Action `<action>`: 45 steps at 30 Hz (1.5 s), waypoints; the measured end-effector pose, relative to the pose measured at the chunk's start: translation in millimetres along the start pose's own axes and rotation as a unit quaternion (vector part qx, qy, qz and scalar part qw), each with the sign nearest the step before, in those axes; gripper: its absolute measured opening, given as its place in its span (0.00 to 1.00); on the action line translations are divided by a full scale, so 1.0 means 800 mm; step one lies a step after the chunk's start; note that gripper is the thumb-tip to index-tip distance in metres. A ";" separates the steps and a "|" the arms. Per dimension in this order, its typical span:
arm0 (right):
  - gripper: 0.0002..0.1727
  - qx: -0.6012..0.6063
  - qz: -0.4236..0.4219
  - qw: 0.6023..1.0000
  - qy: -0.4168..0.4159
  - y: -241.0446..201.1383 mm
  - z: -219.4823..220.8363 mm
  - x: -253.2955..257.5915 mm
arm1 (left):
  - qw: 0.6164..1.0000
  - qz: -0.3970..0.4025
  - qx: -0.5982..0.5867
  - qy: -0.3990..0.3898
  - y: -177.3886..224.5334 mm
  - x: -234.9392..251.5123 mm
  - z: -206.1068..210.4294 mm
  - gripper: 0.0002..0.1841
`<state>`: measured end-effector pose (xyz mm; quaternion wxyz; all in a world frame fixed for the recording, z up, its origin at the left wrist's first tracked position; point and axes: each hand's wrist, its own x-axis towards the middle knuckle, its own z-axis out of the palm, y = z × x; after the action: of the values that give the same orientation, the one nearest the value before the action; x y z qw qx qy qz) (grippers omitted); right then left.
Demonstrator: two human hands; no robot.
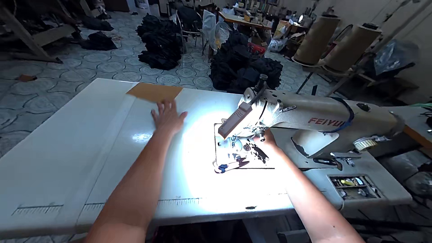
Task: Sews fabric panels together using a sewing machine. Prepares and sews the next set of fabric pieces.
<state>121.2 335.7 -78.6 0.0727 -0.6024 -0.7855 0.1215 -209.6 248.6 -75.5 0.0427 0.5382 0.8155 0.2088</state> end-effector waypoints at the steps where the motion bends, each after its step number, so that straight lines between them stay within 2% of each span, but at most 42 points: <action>1: 0.16 0.008 0.008 1.000 0.009 -0.001 0.002 -0.003 | 0.998 -0.043 0.004 -0.040 -0.021 0.005 0.004 0.42; 3: 0.18 0.013 0.028 0.999 0.021 -0.007 0.004 -0.011 | 0.993 -0.084 0.008 -0.080 -0.028 0.007 0.007 0.42; 5: 0.19 0.019 0.028 0.999 0.040 -0.008 0.008 -0.012 | 0.992 -0.097 0.017 -0.079 -0.021 0.005 0.007 0.41; 10: 0.20 0.024 -0.011 0.998 0.052 -0.003 0.010 -0.015 | 0.992 -0.090 0.030 -0.083 -0.022 0.005 0.008 0.42; 16: 0.20 0.035 -0.002 0.997 0.074 0.000 0.013 -0.017 | 0.992 -0.094 0.031 -0.081 -0.022 0.006 0.010 0.42; 28: 0.12 0.122 -0.027 0.981 0.146 0.019 0.011 -0.022 | 0.994 -0.085 0.011 -0.064 -0.025 0.005 0.013 0.41; 30: 0.16 0.093 -0.018 0.987 0.130 0.033 0.010 -0.017 | 0.995 -0.080 0.011 -0.059 -0.026 0.005 0.013 0.40; 33: 0.28 0.070 0.055 0.991 0.100 0.061 0.011 -0.023 | 0.996 -0.074 0.007 -0.052 -0.030 0.005 0.013 0.40; 35: 0.33 0.079 0.096 0.988 0.093 0.073 0.005 -0.041 | 0.997 -0.068 0.000 -0.048 -0.031 0.005 0.012 0.39; 37: 0.34 0.094 0.090 0.986 0.107 0.081 -0.004 -0.071 | 0.998 -0.048 -0.027 -0.033 -0.034 0.001 0.009 0.37; 40: 0.29 0.135 0.000 0.978 0.157 0.088 -0.016 -0.142 | 0.997 -0.005 -0.069 -0.026 -0.040 -0.005 0.007 0.34; 43: 0.20 0.167 -0.100 0.961 0.197 0.105 -0.013 -0.229 | 0.995 0.057 -0.057 -0.052 -0.043 -0.010 0.011 0.30; 45: 0.17 0.193 -0.137 0.960 0.149 0.129 -0.004 -0.290 | 0.992 0.100 -0.049 -0.053 -0.042 -0.022 0.014 0.26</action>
<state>279.0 138.0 -96.7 0.3196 -0.4749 -0.8024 0.1686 -227.5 224.6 -101.1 0.0907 0.6246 0.7429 0.2231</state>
